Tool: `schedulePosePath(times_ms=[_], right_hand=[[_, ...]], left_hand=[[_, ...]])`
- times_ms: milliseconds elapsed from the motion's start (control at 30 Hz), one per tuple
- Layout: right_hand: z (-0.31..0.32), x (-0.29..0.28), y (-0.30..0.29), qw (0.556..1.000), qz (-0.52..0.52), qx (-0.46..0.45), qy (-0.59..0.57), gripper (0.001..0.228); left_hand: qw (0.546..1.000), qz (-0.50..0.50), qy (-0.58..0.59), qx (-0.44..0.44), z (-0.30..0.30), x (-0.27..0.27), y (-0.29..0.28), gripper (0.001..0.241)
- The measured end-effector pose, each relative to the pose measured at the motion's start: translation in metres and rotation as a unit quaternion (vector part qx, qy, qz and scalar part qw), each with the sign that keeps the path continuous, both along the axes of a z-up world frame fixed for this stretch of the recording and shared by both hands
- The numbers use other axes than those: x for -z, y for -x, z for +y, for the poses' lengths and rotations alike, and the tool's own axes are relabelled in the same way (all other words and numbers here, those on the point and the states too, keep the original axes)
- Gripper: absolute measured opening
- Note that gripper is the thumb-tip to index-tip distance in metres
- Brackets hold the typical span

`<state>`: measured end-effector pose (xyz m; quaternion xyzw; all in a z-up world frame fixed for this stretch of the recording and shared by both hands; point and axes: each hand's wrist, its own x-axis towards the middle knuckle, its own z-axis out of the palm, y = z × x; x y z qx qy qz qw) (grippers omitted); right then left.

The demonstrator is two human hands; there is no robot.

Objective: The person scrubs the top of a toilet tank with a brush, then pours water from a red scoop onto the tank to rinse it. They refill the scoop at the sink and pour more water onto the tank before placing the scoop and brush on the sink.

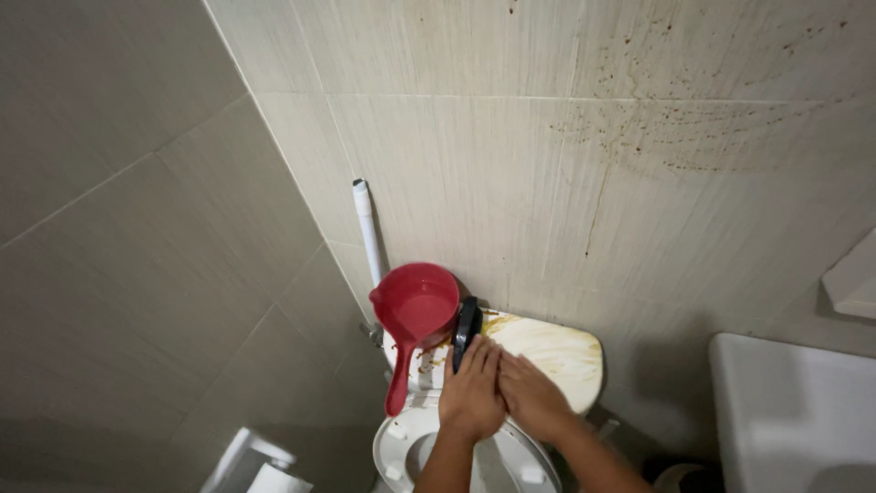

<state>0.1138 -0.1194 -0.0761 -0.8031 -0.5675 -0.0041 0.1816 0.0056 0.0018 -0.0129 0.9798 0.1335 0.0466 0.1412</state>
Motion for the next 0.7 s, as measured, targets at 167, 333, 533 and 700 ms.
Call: schedulePosePath(times_ms=[167,333,533,700], right_hand=[[-0.006,-0.025,-0.016,0.96,0.033,0.271,0.067,0.053],[0.023,-0.021,-0.013,0.894,0.012,0.444,0.061,0.061],[0.03,0.024,-0.034,0.997,-0.007,0.066,-0.041,0.057],[-0.014,-0.021,-0.037,0.932,0.021,0.36,-0.04,0.052]], left_hand=[[0.999,0.049,-0.013,0.012,-0.003,-0.021,0.006,0.085],[0.998,0.062,0.006,0.011,-0.001,-0.02,0.003,0.088],[1.0,0.005,-0.008,0.005,0.001,-0.007,0.001,0.087],[0.999,0.04,0.002,0.018,0.0,-0.023,0.006,0.085]])
